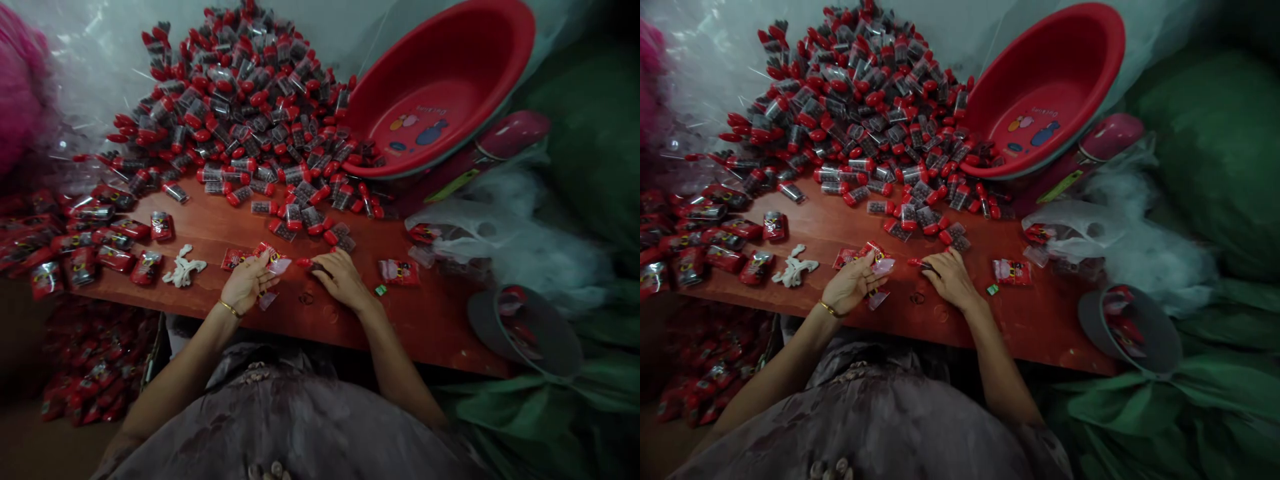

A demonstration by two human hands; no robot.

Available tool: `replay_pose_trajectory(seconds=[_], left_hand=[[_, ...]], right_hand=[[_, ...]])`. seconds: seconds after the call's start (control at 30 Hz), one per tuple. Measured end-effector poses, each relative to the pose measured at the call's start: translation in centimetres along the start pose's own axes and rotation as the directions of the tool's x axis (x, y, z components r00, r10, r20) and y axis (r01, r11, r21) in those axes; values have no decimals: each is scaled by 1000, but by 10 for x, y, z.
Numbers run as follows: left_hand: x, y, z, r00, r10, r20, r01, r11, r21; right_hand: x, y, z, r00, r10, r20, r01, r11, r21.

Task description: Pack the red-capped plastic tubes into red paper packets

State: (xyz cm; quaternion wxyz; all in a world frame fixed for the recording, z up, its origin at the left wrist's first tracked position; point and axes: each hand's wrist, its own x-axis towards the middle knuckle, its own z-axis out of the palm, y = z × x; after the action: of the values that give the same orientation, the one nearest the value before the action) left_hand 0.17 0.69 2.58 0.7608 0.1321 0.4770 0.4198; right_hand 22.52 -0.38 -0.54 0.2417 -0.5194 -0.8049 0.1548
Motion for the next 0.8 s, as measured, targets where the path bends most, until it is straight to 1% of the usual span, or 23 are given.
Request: replay_pose_trajectory(seconds=[0.03, 0.07, 0.1, 0.2, 0.27, 0.33, 0.4, 0.5, 0.57, 0.63, 0.73, 0.8], left_hand=[[0, -1, -1, 1000, 28, -5, -28, 1000, 9], [1, -1, -3, 998, 65, -13, -65, 998, 23], [1, -2, -4, 994, 106, -19, -105, 993, 43], [-1, -5, -2, 975, 222, -6, -220, 969, 111], [-4, -7, 1, 958, 282, 51, -287, 943, 168], [-7, -9, 3, 932, 345, 112, -363, 900, 244], [-8, -10, 1, 908, 385, 165, -418, 852, 315], [-8, -11, -4, 896, 388, 216, -443, 822, 358], [-7, -12, -7, 894, 395, 211, -447, 823, 351], [-6, -14, -6, 897, 402, 184, -441, 840, 316], [-6, -19, -2, 918, 365, 156, -393, 892, 225], [-6, -24, 2, 937, 321, 139, -342, 924, 172]], right_hand=[[-5, -7, 0, 999, 36, -40, -33, 996, 84], [-11, -14, -2, 995, 80, -57, -69, 981, 180], [-17, -22, -4, 991, 127, -38, -111, 952, 284], [-28, -45, -12, 969, 209, 134, -248, 793, 557], [-30, -57, -14, 950, 232, 209, -312, 690, 653], [-27, -63, -12, 931, 265, 251, -364, 619, 696], [-22, -65, -7, 909, 295, 293, -413, 563, 716], [-17, -63, 2, 892, 325, 315, -446, 517, 730], [-16, -61, 8, 892, 347, 290, -438, 502, 746], [-15, -61, 14, 892, 371, 257, -422, 484, 767], [-13, -65, 21, 892, 391, 226, -402, 460, 792], [-11, -71, 25, 897, 398, 193, -379, 466, 800]])
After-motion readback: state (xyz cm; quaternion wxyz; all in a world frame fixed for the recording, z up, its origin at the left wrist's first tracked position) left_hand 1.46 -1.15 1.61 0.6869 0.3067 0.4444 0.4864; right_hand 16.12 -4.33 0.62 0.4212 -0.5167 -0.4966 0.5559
